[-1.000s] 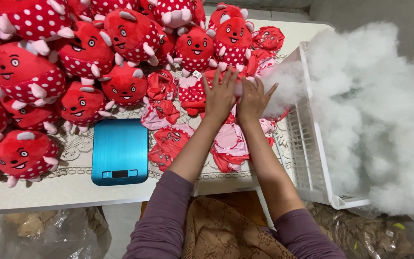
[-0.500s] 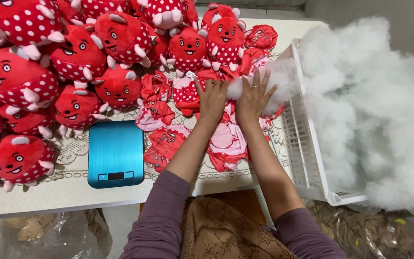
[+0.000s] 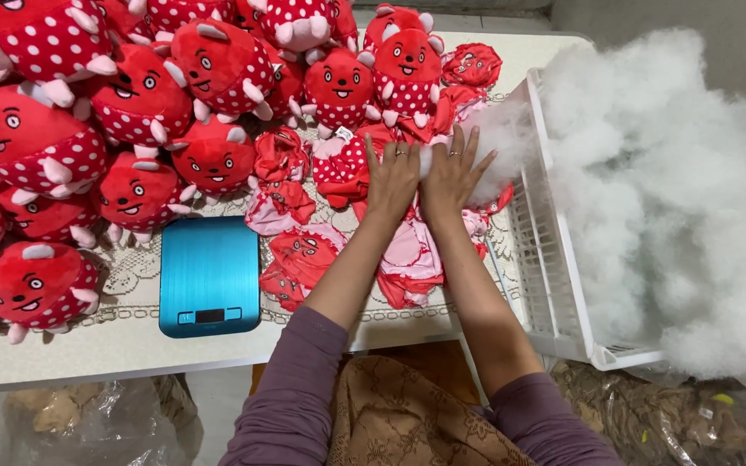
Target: Manually preparing and assembling small red fabric toy components on a factory workbench.
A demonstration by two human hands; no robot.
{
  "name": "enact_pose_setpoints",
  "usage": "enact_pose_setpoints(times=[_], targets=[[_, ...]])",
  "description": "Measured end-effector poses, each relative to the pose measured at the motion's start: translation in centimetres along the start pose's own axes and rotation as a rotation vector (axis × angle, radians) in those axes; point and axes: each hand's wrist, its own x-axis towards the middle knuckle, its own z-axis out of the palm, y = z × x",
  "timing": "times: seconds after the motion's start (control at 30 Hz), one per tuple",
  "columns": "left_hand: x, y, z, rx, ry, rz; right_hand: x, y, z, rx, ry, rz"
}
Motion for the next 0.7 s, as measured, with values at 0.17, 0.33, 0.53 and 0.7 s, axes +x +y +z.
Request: enact_pose_setpoints(times=[0.17,0.33,0.53,0.7], targets=[[0.0,-0.4,-0.8,-0.057,0.046,0.016,-0.2,1.2,0.9,0.006,-0.033,0.029],[-0.3,-1.5,-0.9,-0.097,0.035,0.02,0.3,2.0,0.2,0.042,-0.058,0.061],[-0.6,-3.6,-3.2,-0.013,0.013,-0.07,1.7,2.2,-3.9,0.068,-0.109,0.155],[-0.8,-4.9,-4.3,-0.086,-0.094,-0.081,2.4,0.5,-4.9,0.266,-0.199,0.019]])
